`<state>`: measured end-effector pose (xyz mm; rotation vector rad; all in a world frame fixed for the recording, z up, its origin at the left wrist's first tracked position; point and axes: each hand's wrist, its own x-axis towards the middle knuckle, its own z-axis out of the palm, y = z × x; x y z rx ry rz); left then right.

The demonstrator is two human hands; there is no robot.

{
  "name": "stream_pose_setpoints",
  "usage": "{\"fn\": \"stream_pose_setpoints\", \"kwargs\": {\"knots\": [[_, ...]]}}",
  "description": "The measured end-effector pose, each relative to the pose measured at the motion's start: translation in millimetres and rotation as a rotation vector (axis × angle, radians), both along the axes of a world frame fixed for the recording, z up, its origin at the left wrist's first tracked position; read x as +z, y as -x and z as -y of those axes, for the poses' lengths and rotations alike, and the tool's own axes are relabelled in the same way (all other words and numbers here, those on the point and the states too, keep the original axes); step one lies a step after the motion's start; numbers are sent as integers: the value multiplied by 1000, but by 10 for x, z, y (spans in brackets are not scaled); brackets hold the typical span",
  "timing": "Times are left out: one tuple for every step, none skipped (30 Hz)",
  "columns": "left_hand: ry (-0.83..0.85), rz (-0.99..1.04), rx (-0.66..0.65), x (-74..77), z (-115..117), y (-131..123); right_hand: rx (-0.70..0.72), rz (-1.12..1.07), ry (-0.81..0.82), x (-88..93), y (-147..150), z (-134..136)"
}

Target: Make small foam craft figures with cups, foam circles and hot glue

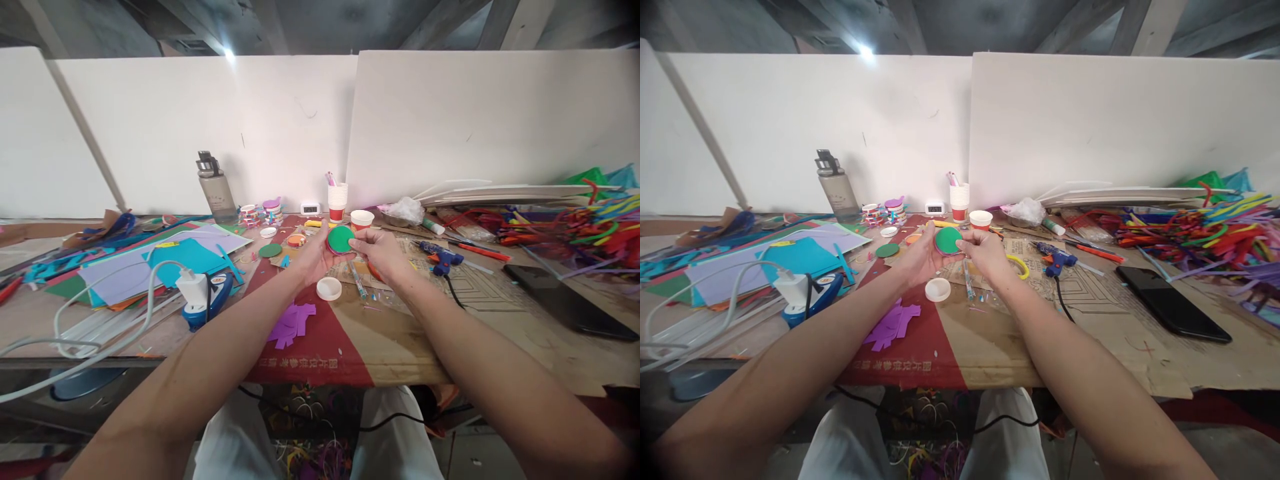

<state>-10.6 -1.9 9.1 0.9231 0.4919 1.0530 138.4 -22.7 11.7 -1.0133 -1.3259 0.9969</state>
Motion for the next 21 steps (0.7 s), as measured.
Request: {"fn": "stream_pose_setpoints", "kwargs": {"knots": [[-3, 9, 4, -7, -2, -1, -6, 17, -12, 0, 6, 2], [-6, 20, 10, -13, -3, -1, -13, 32, -27, 1, 13, 5], [-12, 32, 18, -18, -3, 0, -20, 42, -41, 3, 21, 7], [-23, 41, 26, -23, -1, 3, -25, 46, -55, 5, 28, 9], [-41, 48, 32, -28, 3, 6, -27, 43, -66, 6, 34, 10], [-63, 51, 35, -31, 7, 9, -25, 34, -73, 6, 37, 10], [-84, 51, 36, -34, 13, 12, -19, 23, -73, 6, 37, 8], [-98, 49, 36, -36, 18, 14, -13, 11, -67, 4, 35, 6], [-103, 47, 38, -37, 22, 15, -6, 2, -56, 2, 31, 3], [-96, 45, 45, -36, 24, 15, -4, -6, -41, 0, 27, 0], [-79, 43, 57, -35, 25, 14, -3, -18, -21, -1, 23, -3], [-58, 37, 72, -32, 23, 13, -4, -34, 3, -2, 20, -5], [-36, 28, 88, -30, 18, 13, -4, -53, 28, -3, 17, -7], [-18, 16, 103, -28, 12, 15, -2, -75, 55, -3, 13, -9], [-6, 1, 119, -28, 3, 21, -1, -98, 82, -2, 8, -12], [3, -18, 139, -30, -9, 31, -2, -120, 105, -2, 1, -17], [11, -42, 162, -36, -22, 45, -6, -140, 123, -1, -8, -23], [20, -73, 189, -46, -37, 63, -13, -155, 134, 0, -21, -30], [26, -114, 217, -59, -52, 83, -22, -166, 139, 1, -34, -37], [28, -167, 250, -74, -67, 104, -28, -173, 141, 3, -49, -44], [19, -234, 285, -90, -81, 126, -35, -179, 144, 5, -62, -51]]}}
